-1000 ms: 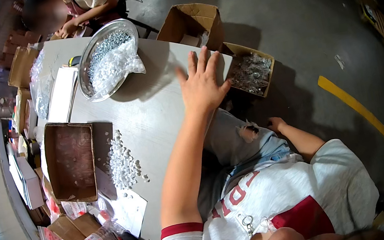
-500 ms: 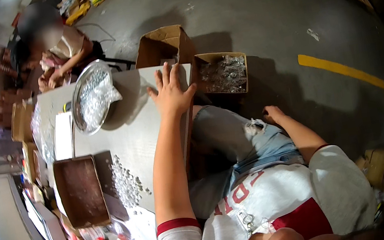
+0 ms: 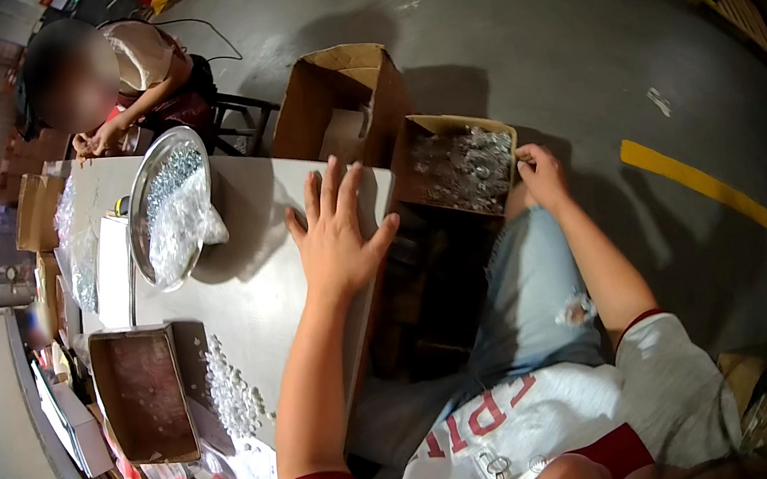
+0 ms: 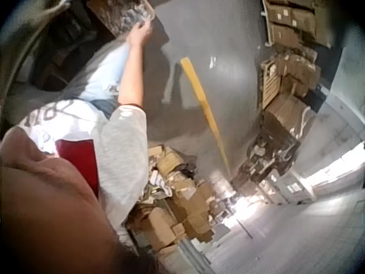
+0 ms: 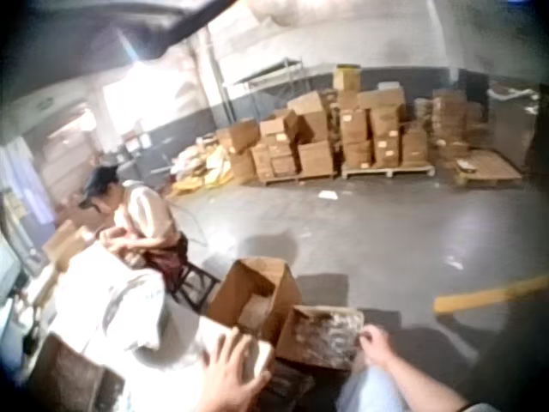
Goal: The person sorts and packages small white components by hand into clear plastic bags, placing filled bags into a cardboard box.
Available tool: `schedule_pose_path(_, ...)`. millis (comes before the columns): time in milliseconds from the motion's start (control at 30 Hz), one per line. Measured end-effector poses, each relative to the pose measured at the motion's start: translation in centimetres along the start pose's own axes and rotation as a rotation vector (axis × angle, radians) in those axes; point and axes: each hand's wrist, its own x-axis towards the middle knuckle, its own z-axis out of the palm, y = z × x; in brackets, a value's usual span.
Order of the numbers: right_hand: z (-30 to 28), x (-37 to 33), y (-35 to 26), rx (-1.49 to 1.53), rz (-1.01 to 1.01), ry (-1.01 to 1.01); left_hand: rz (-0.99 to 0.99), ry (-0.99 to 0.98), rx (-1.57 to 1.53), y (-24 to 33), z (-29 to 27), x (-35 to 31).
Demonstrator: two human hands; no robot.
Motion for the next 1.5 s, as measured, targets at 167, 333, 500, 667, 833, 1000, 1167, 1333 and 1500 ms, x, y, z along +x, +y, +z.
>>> schedule_pose_path(167, 8.8, -0.9, 3.6, 0.112, 0.071, -0.327, -0.090, -0.076, -0.017, 0.3, -0.5, -0.1)
schedule_pose_path(333, 12.4, -3.8, 7.1, -0.009, 0.059, -0.646, -0.198, -0.161, -0.120, 1.1, -1.4, 0.1)
schedule_pose_path(500, 12.3, -0.9, 6.1, -0.010, 0.207, -0.884, -0.449, -0.117, -0.189, 2.4, -1.2, 1.3)
schedule_pose_path(667, 11.9, 4.0, 5.7, 0.020, 0.433, -0.967, -0.863, 0.167, -0.440, 3.7, -0.6, 2.9)
schedule_pose_path(833, 14.7, 11.2, 3.8, 0.038, 0.466, -0.972, -1.122, 0.164, -0.432, 4.5, -0.7, 3.9)
schedule_pose_path(1000, 19.4, 17.6, 0.5, 0.292, 0.595, -0.859, -1.286, 0.194, -0.393, 5.3, -0.6, 5.3)
schedule_pose_path(1167, 25.4, 21.3, -3.9, 0.336, 0.861, -0.804, -1.232, 0.155, -0.224, 5.2, -0.2, 6.0)
schedule_pose_path(1333, 28.8, 22.6, -1.8, 0.412, 0.821, -0.825, -1.194, 0.326, -0.180, 6.4, 1.3, 0.3)
schedule_pose_path(1500, 29.5, 23.8, -1.8, 0.470, 0.797, -0.809, -1.349, 0.390, -0.534, 6.1, -0.2, -1.1)
